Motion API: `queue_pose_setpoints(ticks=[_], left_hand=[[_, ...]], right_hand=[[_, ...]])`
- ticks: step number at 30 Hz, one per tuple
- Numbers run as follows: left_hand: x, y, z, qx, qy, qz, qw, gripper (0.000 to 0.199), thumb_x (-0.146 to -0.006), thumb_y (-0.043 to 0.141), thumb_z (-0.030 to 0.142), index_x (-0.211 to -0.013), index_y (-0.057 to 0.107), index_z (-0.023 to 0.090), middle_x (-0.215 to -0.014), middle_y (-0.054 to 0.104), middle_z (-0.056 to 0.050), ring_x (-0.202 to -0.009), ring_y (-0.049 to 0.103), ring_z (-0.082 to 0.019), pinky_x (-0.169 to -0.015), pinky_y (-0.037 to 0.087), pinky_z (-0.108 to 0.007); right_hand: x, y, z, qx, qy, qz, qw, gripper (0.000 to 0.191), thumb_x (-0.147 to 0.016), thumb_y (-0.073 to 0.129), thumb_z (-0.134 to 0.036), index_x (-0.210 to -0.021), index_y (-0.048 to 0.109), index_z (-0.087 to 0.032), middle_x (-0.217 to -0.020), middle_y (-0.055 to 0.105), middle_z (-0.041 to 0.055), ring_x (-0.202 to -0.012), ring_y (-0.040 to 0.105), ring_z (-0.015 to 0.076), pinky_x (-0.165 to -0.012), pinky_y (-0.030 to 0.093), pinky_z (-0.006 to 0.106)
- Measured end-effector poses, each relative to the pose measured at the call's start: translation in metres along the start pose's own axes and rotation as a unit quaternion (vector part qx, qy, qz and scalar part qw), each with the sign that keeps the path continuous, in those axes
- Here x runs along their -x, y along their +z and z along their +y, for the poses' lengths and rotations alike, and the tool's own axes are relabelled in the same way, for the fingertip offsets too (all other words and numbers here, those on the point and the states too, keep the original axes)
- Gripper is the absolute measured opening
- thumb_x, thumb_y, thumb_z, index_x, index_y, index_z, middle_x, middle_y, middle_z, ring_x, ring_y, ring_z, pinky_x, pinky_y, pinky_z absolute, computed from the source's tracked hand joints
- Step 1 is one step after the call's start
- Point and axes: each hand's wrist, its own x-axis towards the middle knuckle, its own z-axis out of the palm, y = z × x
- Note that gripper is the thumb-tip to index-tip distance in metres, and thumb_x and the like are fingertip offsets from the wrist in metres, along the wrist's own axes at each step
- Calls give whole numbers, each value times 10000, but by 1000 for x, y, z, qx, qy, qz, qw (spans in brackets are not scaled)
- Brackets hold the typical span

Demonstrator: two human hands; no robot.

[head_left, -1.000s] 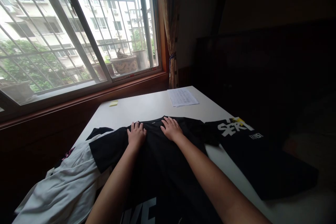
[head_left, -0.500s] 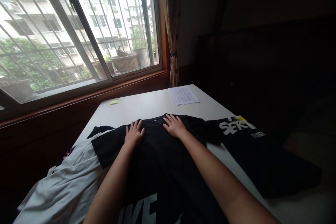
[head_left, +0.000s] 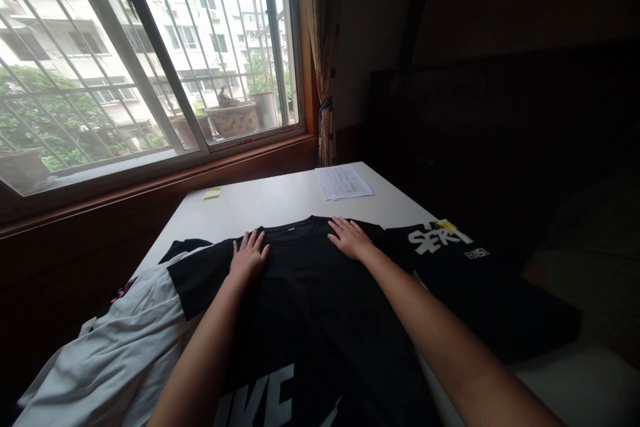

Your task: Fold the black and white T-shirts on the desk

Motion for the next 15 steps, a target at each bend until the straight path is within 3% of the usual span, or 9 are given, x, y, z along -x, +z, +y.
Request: queue_pose_setpoints(ticks=[5, 8, 11, 15], left_hand=[[1, 0, -4, -1, 14, 3, 1000, 642, -1033, 233, 559, -1617, 264, 295, -1709, 160, -15, -1581, 88, -300, -1237, 122, -628], [1, 0, -5, -1, 14, 3, 1000, 645, -1034, 225, 558, -1619, 258, 290, -1710, 157, -18, -1581, 88, -299, -1239, 120, -621], [0, 0, -5, -3, 11, -2, 1000, 650, -1033, 220, 555, -1624, 246, 283, -1713, 137, -16, -1583, 78, -296, -1243, 111, -612], [0, -1, -4, -5, 9, -9, 1000, 660, -1035, 215, 550, -1628, 233, 260, -1715, 104, -19, -1584, 58, -296, -1248, 101, -603]], right_hand=[[15, -5, 27, 29, 55, 25, 998, 635, -1036, 268, -528, -1602, 324, -244, -1692, 246, 34, -1549, 193, 220, -1251, 119, 433], [26, -15, 41, 81, 113, 62, 988, 529, -1026, 352, -409, -1501, 486, -216, -1611, 402, 109, -1467, 333, 291, -1217, 147, 508], [38, -30, 55, 121, 157, 102, 975, 404, -989, 449, -320, -1321, 632, -179, -1456, 533, 185, -1352, 430, 345, -1132, 268, 526], [50, -48, 74, 93, 213, 107, 967, 393, -924, 604, -345, -1272, 631, -164, -1332, 577, 209, -1265, 492, 376, -1001, 395, 496]])
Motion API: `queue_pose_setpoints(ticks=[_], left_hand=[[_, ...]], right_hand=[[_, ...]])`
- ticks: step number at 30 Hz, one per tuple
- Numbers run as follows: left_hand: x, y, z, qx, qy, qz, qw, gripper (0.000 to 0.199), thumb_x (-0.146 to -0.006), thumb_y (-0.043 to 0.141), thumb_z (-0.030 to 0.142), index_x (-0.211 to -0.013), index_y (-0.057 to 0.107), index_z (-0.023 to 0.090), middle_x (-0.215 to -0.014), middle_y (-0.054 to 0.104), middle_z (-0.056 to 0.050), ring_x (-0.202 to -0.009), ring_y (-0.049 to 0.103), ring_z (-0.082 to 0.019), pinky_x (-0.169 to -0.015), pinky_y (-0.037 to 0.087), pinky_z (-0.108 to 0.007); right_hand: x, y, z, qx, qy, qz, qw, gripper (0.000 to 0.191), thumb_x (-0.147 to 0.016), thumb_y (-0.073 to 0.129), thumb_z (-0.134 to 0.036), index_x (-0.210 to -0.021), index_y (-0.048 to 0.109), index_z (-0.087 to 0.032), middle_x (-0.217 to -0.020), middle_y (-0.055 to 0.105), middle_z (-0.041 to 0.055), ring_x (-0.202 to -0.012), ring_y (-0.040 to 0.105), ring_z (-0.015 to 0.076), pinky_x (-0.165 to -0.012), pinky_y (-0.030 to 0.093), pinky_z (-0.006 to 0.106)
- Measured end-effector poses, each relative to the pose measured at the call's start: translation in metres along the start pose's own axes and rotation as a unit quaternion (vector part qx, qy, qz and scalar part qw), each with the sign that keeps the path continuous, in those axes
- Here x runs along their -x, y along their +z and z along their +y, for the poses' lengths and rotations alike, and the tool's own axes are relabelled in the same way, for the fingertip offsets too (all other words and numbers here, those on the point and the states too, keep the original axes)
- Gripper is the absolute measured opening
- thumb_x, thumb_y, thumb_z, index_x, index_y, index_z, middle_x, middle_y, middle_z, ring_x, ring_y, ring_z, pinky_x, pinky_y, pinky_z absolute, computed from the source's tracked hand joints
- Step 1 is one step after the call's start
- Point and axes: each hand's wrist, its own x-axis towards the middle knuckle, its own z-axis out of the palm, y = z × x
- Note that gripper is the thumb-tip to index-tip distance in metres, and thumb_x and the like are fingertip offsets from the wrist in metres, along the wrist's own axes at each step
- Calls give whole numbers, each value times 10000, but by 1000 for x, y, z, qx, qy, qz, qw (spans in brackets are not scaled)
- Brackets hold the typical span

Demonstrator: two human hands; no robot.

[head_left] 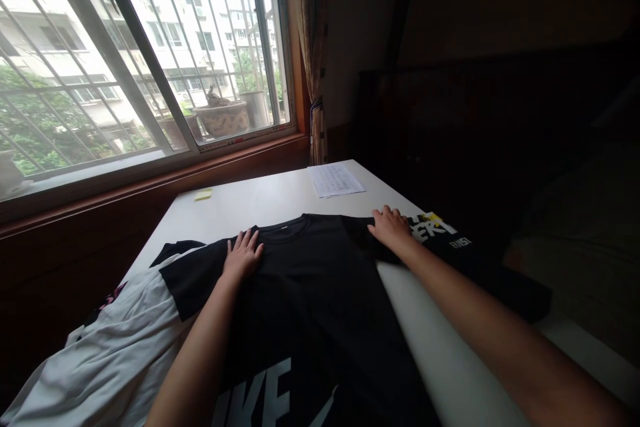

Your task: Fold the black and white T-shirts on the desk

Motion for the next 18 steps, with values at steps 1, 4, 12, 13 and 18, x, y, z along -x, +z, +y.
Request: queue_pose_setpoints(ticks=[1, 4, 12, 13, 18], left_hand=[[0, 0, 0, 0, 0, 0, 1000, 661, -1036, 212, 550, -1629, 232, 257, -1715, 99, -19, -1584, 58, -296, -1248, 99, -603], [0, 0, 0, -1, 0, 0, 1000, 658, -1037, 214, 550, -1627, 236, 260, -1715, 103, -19, -1583, 64, -296, -1247, 98, -606], [-1, -1, 0, -4, 2, -5, 1000, 647, -1039, 221, 543, -1626, 238, 272, -1714, 112, -17, -1583, 66, -292, -1247, 102, -604], [-2, -1, 0, -5, 3, -5, 1000, 647, -1040, 218, 542, -1627, 236, 270, -1714, 108, -18, -1583, 65, -291, -1247, 101, -604], [-5, -3, 1, -6, 7, -13, 1000, 658, -1039, 209, 552, -1631, 217, 264, -1716, 104, -17, -1584, 56, -284, -1249, 99, -602]], right_hand=[[-1, -3, 6, -22, 12, -17, 1000, 402, -911, 627, -335, -1274, 623, -164, -1302, 597, 201, -1229, 528, 363, -976, 415, 472], [-5, -10, 22, -76, 27, -54, 995, 365, -912, 624, -281, -1260, 615, -172, -1202, 665, 155, -1108, 621, 292, -899, 463, 371], [-12, -15, 53, -274, 130, -56, 951, 413, -940, 595, -407, -1325, 563, -259, -1128, 687, 109, -824, 658, 246, -626, 507, 325], [-12, -12, 54, -269, 128, -53, 953, 433, -944, 590, -401, -1350, 545, -257, -1144, 677, 115, -825, 656, 246, -629, 511, 330], [-6, -2, 46, -111, 47, 18, 993, 411, -953, 514, -212, -1358, 565, -163, -1225, 607, 185, -1030, 611, 289, -849, 493, 402]])
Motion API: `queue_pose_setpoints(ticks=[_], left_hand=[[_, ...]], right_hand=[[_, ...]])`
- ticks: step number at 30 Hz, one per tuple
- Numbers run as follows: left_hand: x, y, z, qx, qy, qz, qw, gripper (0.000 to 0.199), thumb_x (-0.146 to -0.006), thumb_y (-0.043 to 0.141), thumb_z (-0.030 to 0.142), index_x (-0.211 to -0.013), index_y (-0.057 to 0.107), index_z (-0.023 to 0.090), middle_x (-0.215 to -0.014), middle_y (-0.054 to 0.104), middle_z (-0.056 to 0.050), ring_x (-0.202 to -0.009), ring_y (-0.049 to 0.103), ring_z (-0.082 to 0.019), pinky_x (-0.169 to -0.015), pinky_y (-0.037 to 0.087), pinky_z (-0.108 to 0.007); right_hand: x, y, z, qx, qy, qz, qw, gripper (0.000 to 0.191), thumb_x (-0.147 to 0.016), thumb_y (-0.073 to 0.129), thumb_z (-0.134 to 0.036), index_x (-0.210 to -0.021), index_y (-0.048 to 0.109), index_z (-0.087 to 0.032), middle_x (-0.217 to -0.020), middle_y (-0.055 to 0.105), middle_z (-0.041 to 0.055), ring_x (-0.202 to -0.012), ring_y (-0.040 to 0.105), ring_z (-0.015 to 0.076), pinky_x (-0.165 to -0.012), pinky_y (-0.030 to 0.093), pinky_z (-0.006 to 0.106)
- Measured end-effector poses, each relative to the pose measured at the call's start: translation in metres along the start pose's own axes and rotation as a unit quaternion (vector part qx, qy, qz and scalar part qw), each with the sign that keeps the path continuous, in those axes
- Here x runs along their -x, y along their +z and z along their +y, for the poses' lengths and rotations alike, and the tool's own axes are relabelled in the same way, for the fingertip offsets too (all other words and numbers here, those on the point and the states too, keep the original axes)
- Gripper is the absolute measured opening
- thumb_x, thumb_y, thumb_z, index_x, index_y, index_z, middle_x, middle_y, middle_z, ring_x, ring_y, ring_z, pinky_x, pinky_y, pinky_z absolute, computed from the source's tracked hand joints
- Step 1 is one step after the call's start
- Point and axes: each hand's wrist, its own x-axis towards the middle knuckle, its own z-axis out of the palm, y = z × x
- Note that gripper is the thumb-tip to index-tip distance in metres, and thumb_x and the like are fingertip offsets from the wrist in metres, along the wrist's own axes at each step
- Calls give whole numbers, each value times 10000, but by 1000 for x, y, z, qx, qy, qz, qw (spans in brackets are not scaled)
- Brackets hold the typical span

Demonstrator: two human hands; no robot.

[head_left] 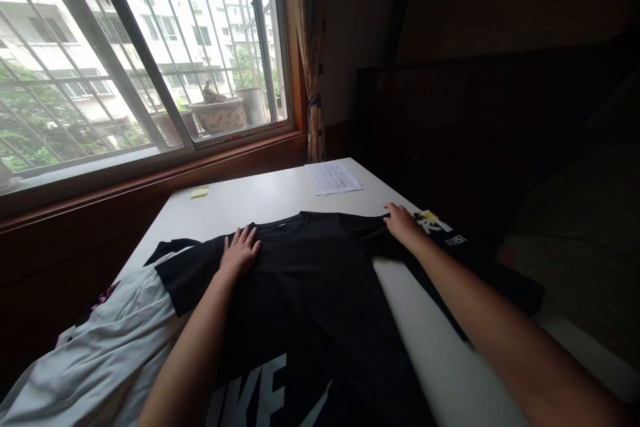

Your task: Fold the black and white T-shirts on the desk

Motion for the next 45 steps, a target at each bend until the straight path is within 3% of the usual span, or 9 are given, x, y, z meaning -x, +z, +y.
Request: queue_pose_setpoints(ticks=[3, 6, 9, 14, 22, 27, 32, 38, 45], left_hand=[[-2, -1, 0, -2, 1, -1, 1000, 660, -1040, 201, 556, -1633, 206, 267, -1716, 104, -13, -1585, 56, -276, -1251, 101, -595], [-3, -1, 0, -8, 3, 2, 1000, 657, -1041, 197, 554, -1632, 209, 270, -1715, 109, -13, -1584, 63, -275, -1250, 114, -597], [-4, -1, 0, -14, 5, 5, 1000, 651, -1041, 200, 550, -1629, 225, 272, -1713, 120, -16, -1583, 67, -281, -1246, 131, -604], [-6, 1, -3, -15, 12, 9, 1000, 644, -1045, 208, 543, -1629, 224, 273, -1710, 137, -27, -1581, 76, -289, -1241, 153, -607], [-3, 6, -6, 1, 45, 62, 997, 598, -1054, 289, 460, -1612, 271, 246, -1691, 231, -66, -1568, 172, -281, -1244, 171, -598], [11, 3, -8, 15, 155, 147, 977, 550, -1044, 370, 358, -1563, 371, 175, -1655, 324, -120, -1549, 234, -290, -1238, 259, -541], [58, -1, 14, 6, 260, 156, 953, 485, -1054, 393, 351, -1495, 472, 167, -1597, 439, -110, -1541, 257, -292, -1241, 250, -560], [158, 3, 61, 12, 360, 65, 931, 549, -1049, 443, 431, -1570, 356, 283, -1641, 365, -36, -1542, 260, -274, -1242, 259, -583], [240, 6, 97, 11, 368, 17, 930, 725, -1019, 494, 447, -1635, 146, 285, -1698, 174, -37, -1559, 192, -310, -1243, 227, -621]], right_hand=[[12, 2, -17, 89, -40, 77, 992, 417, -968, 383, -145, -1311, 619, -165, -1241, 582, 214, -1131, 546, 357, -907, 451, 497], [25, 5, -45, 87, -125, 121, 981, 415, -975, 363, -152, -1276, 649, -149, -1280, 595, 213, -1212, 504, 364, -1001, 410, 512], [38, 18, -80, 49, -215, 74, 973, 429, -1001, 409, -280, -1340, 626, -132, -1421, 560, 184, -1316, 475, 319, -1144, 331, 455], [64, 53, -119, 8, -283, -86, 955, 662, -1023, 339, -574, -1550, 430, -184, -1664, 307, 88, -1524, 268, 281, -1249, 185, 487], [62, 60, -115, -10, -302, -129, 945, 680, -1021, 273, -629, -1602, 334, -280, -1691, 227, 23, -1566, 165, 232, -1273, 83, 473], [52, 60, -110, -5, -314, -141, 939, 705, -1022, 257, -633, -1613, 307, -252, -1695, 202, 29, -1567, 154, 227, -1271, 74, 470], [39, 64, -107, -9, -339, -140, 930, 699, -1027, 242, -616, -1617, 298, -244, -1698, 188, 23, -1567, 148, 240, -1267, 65, 475], [25, 67, -107, -3, -353, -152, 923, 691, -1013, 264, -621, -1618, 291, -288, -1702, 174, 4, -1572, 128, 224, -1274, 78, 474], [19, 62, -112, 18, -367, -156, 917, 665, -1005, 283, -580, -1606, 321, -298, -1690, 223, -6, -1563, 173, 241, -1268, 96, 500]])
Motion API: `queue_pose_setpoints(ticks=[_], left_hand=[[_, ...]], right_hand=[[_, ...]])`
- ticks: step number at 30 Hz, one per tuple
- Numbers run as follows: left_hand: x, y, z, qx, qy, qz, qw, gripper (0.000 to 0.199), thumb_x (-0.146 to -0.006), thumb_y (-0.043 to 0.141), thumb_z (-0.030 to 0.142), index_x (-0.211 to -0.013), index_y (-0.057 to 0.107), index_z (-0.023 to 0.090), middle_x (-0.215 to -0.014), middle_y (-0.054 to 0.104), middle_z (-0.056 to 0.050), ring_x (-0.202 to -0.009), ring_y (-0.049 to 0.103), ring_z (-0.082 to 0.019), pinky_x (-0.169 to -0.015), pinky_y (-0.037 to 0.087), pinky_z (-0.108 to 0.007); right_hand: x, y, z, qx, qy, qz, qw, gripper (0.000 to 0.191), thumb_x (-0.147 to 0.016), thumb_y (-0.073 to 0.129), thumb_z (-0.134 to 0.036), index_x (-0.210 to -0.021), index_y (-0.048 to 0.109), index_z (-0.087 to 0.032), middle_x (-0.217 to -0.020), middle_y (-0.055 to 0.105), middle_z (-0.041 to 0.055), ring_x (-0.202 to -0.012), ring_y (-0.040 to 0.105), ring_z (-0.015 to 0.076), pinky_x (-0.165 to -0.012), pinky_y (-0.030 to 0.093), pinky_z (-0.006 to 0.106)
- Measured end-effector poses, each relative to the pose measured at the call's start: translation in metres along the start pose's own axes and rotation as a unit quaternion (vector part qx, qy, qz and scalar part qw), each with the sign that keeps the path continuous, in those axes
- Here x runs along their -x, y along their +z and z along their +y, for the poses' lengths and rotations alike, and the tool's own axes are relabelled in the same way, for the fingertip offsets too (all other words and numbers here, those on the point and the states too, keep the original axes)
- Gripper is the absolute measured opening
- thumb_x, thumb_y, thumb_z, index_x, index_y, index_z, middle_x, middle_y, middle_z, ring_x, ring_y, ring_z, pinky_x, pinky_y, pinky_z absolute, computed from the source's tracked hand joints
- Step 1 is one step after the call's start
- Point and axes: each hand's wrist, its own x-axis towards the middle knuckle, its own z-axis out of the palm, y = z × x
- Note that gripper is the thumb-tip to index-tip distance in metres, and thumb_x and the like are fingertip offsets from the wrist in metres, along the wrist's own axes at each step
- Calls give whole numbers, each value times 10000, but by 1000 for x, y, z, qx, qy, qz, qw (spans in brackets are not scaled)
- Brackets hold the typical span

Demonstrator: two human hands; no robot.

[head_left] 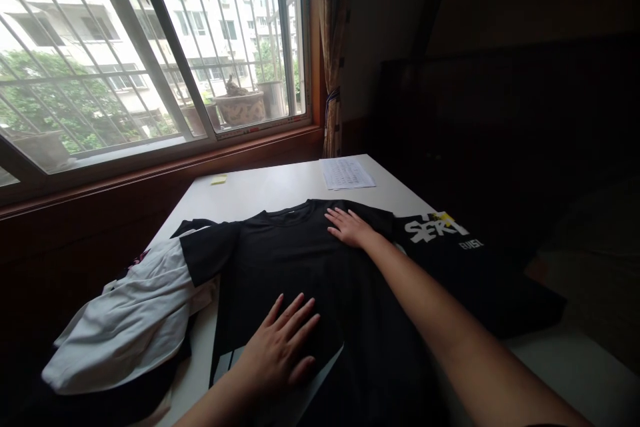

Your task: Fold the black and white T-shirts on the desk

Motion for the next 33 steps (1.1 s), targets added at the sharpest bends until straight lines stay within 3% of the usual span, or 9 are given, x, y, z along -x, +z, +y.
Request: queue_pose_setpoints(ticks=[4, 7, 13, 16, 19, 22, 28, 30, 33], left_hand=[[-1, 1, 19, 3, -13, 11, 1000, 730, -1027, 466, 475, -1639, 118, 284, -1696, 160, -42, -1556, 207, -308, -1246, 244, -605], [1, 2, 15, -1, -11, 17, 1000, 713, -1028, 463, 487, -1635, 140, 301, -1691, 191, -35, -1552, 225, -301, -1246, 245, -595], [32, 0, -13, -51, -43, 39, 997, 676, -1043, 436, 487, -1631, 165, 297, -1680, 249, -32, -1545, 253, -283, -1253, 227, -556], [53, -2, -20, -78, -59, 43, 994, 669, -1048, 416, 502, -1632, 157, 303, -1678, 259, -30, -1539, 274, -270, -1257, 226, -526], [66, -2, -23, -90, -57, 36, 994, 672, -1048, 419, 506, -1633, 152, 310, -1681, 249, -23, -1539, 272, -267, -1261, 216, -513], [69, -1, -23, -88, -54, 37, 994, 674, -1045, 427, 505, -1632, 157, 314, -1681, 248, -23, -1538, 275, -271, -1262, 210, -513], [67, 0, -30, -84, -66, 32, 994, 675, -1043, 421, 519, -1630, 142, 339, -1680, 248, -10, -1538, 276, -265, -1263, 198, -521], [68, 0, -35, -83, -73, 38, 993, 674, -1041, 424, 521, -1628, 141, 346, -1678, 255, -8, -1538, 276, -262, -1262, 197, -521], [70, 0, -42, -81, -86, 49, 992, 671, -1039, 426, 528, -1625, 147, 357, -1674, 271, -8, -1534, 287, -259, -1260, 202, -518]], right_hand=[[1, -11, -21, 37, 40, 6, 998, 621, -1000, 329, -466, -1577, 397, -248, -1663, 306, 45, -1547, 225, 296, -1258, 79, 555], [20, -13, -53, 42, 36, 27, 998, 636, -983, 366, -391, -1585, 378, -188, -1672, 268, 87, -1549, 211, 313, -1258, 93, 557], [123, 3, -105, -26, -55, 15, 998, 667, -1034, 340, -539, -1597, 349, -181, -1671, 260, 93, -1546, 233, 290, -1258, 205, 505], [175, 7, -103, -39, -77, 28, 996, 657, -1050, 319, -556, -1608, 322, -207, -1680, 230, 66, -1557, 197, 263, -1273, 170, 502], [208, 2, -91, -59, -86, 24, 994, 649, -1047, 364, -552, -1616, 295, -247, -1679, 239, 50, -1554, 208, 263, -1271, 180, 518], [226, -6, -85, -82, -90, 13, 992, 637, -1032, 432, -533, -1610, 303, -298, -1672, 269, 34, -1546, 233, 278, -1264, 197, 539], [249, -15, -99, -101, -93, 6, 990, 570, -994, 514, -517, -1540, 440, -372, -1639, 367, 3, -1523, 290, 308, -1247, 235, 564], [256, -12, -95, -108, -43, 47, 992, 529, -978, 534, -509, -1487, 516, -368, -1569, 471, 30, -1458, 396, 319, -1214, 309, 556], [272, -5, -80, -119, 99, 142, 978, 494, -951, 546, -523, -1390, 614, -306, -1335, 624, 124, -1234, 570, 355, -1097, 434, 572]])
